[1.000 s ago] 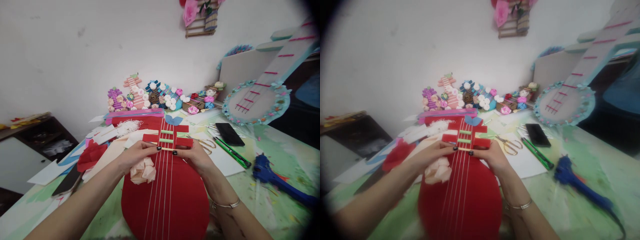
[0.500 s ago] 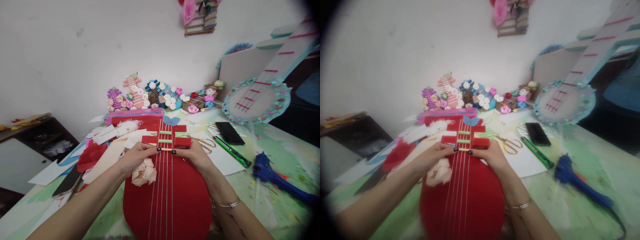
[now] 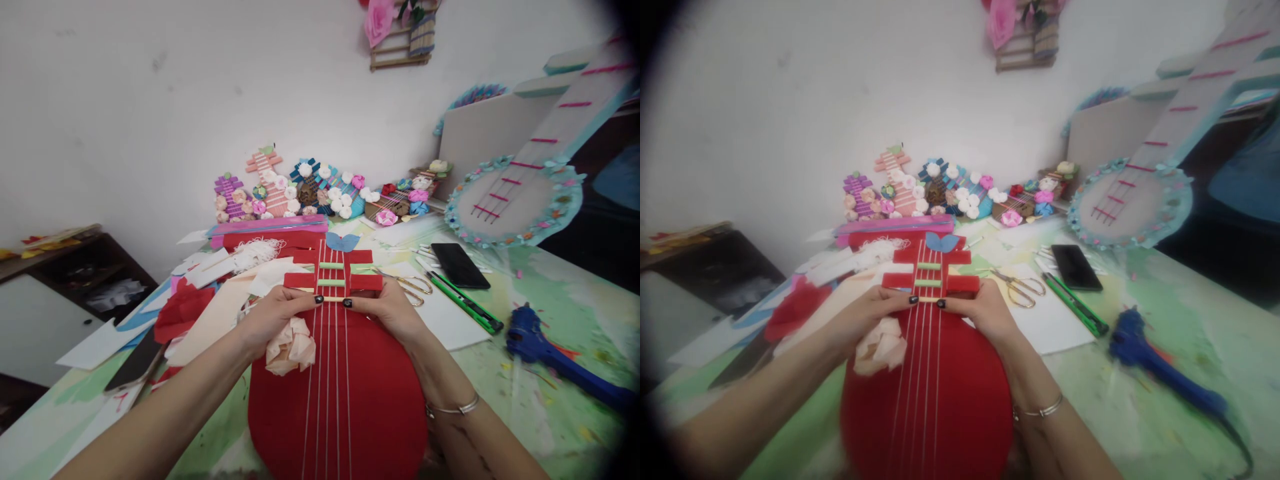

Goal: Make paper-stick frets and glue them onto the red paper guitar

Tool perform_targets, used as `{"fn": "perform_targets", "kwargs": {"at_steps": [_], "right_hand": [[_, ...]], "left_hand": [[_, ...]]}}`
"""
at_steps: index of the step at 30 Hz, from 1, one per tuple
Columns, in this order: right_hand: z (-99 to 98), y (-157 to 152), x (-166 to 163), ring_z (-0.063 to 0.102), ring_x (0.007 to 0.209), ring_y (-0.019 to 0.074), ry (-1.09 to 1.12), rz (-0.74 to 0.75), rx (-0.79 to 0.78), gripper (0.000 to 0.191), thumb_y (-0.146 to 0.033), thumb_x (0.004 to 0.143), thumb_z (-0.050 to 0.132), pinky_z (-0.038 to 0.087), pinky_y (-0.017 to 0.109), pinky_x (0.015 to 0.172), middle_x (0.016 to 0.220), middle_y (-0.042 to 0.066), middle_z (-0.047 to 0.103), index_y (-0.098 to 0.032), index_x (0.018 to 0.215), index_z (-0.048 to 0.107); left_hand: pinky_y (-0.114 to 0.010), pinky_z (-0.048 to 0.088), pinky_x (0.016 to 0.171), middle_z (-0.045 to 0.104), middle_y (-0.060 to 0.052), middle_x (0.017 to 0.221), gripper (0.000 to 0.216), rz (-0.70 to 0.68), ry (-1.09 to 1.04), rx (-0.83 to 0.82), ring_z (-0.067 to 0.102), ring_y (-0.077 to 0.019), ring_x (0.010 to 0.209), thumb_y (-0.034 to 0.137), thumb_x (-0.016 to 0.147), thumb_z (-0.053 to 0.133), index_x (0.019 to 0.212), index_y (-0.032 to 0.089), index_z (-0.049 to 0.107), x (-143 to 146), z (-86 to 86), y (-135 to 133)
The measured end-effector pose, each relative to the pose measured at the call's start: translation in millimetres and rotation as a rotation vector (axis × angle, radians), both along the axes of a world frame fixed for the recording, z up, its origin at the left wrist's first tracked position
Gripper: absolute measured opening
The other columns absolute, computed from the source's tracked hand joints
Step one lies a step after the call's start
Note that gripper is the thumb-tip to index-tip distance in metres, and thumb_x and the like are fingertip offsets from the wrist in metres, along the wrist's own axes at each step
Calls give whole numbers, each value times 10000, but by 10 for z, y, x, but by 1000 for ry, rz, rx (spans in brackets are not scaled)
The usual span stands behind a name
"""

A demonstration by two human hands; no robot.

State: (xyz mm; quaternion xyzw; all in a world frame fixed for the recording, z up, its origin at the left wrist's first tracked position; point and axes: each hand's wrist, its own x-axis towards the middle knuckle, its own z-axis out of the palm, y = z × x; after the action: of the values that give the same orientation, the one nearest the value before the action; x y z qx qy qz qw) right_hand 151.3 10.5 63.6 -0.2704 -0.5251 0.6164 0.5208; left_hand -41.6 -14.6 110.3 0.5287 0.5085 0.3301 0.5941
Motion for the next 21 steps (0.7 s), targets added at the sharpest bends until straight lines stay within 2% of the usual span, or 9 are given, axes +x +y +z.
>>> {"fn": "perform_targets", "kwargs": {"at_steps": [5,10,16,21], "right_hand": [[-3,-6,4,639,922,255,-1,-14,-8,364,-230,574,770,493,399,834,954,82,705,-158,924,697],[14,-11,8,650,890,254,30,9,-9,336,-218,570,772,489,403,835,900,79,715,-158,894,705],[22,-16,3,660,846,251,55,0,-43,359,-205,542,787,497,403,818,886,81,717,-156,889,708],[13,-16,10,653,870,255,42,7,-43,356,-220,550,781,500,406,819,899,88,714,-143,889,701]], "left_hand": [[-262,427,533,635,-30,550,218,13,3,-11,589,-161,545,361,661,675,660,143,676,-16,-32,19],[-268,442,553,640,-27,583,242,17,19,-15,595,-162,572,386,652,691,677,147,666,-24,-31,23],[-260,471,581,658,-7,623,229,113,-23,-91,591,-130,567,378,646,711,632,165,627,-75,-75,49],[-269,482,593,671,-13,652,219,96,-61,-106,606,-138,589,363,644,722,647,164,631,-111,-112,67]]}}
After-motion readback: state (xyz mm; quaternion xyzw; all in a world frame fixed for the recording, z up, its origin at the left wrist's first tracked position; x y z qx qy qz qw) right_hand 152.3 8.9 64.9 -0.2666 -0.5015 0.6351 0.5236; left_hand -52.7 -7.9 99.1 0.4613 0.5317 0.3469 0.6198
